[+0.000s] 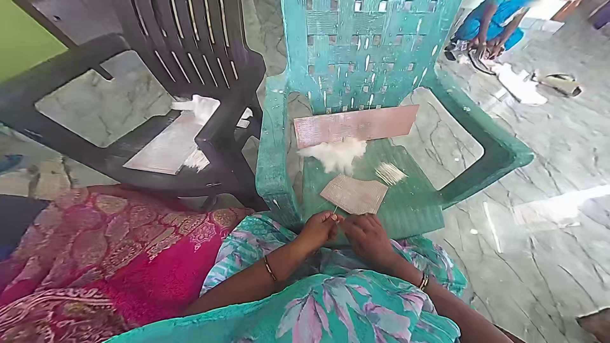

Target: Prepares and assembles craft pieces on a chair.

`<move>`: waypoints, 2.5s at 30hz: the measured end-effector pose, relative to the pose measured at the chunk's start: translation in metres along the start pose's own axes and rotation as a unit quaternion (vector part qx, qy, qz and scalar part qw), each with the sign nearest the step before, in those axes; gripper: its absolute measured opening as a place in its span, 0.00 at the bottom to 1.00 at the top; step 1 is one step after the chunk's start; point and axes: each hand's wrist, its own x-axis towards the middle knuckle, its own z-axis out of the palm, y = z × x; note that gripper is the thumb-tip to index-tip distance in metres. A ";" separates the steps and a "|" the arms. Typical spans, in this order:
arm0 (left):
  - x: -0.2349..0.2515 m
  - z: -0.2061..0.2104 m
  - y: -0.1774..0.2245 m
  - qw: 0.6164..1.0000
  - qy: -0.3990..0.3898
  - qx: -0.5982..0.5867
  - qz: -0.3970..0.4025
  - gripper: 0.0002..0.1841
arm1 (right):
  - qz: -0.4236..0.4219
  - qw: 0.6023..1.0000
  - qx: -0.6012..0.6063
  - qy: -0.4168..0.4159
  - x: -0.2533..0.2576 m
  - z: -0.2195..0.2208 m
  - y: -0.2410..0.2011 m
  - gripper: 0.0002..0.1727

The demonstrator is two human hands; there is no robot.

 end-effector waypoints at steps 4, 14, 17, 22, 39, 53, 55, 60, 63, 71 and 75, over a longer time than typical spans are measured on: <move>0.016 -0.012 -0.011 0.998 0.026 0.061 0.023 0.19 | 0.250 0.956 0.002 -0.154 0.043 -0.009 0.043 0.17; 0.030 -0.024 -0.014 0.999 -0.006 -0.026 -0.019 0.17 | 0.482 0.858 0.013 -0.176 0.131 0.046 0.135 0.25; 0.031 -0.027 -0.014 0.998 -0.018 -0.050 -0.025 0.16 | 0.502 0.842 -0.001 -0.196 0.143 0.054 0.136 0.24; 0.031 -0.027 -0.013 0.998 -0.023 -0.054 -0.028 0.16 | 0.475 0.854 0.076 -0.199 0.139 0.045 0.137 0.18; 0.027 -0.012 0.004 0.994 0.071 -0.079 0.023 0.06 | 0.422 0.675 0.605 0.016 0.052 -0.033 0.057 0.11; 0.025 0.029 0.043 0.997 0.047 -0.013 0.063 0.04 | 0.415 0.655 0.631 0.015 0.025 -0.034 0.041 0.05; 0.027 0.029 0.046 0.996 0.062 -0.016 0.068 0.05 | 0.418 0.653 0.631 0.029 0.026 -0.041 0.045 0.06; 0.033 0.026 0.048 0.995 0.071 -0.007 0.068 0.04 | 0.412 0.668 0.620 0.012 0.030 -0.047 0.052 0.08; 0.039 0.026 0.045 0.996 0.066 0.001 0.064 0.04 | 0.426 0.666 0.613 0.000 0.031 -0.045 0.053 0.06; 0.051 0.031 0.043 0.996 0.041 -0.041 0.065 0.02 | 0.422 0.679 0.600 0.033 0.034 -0.036 0.055 0.03; 0.054 0.031 0.044 0.995 0.046 -0.039 0.075 0.03 | 0.455 0.660 0.594 0.064 0.037 -0.035 0.054 0.04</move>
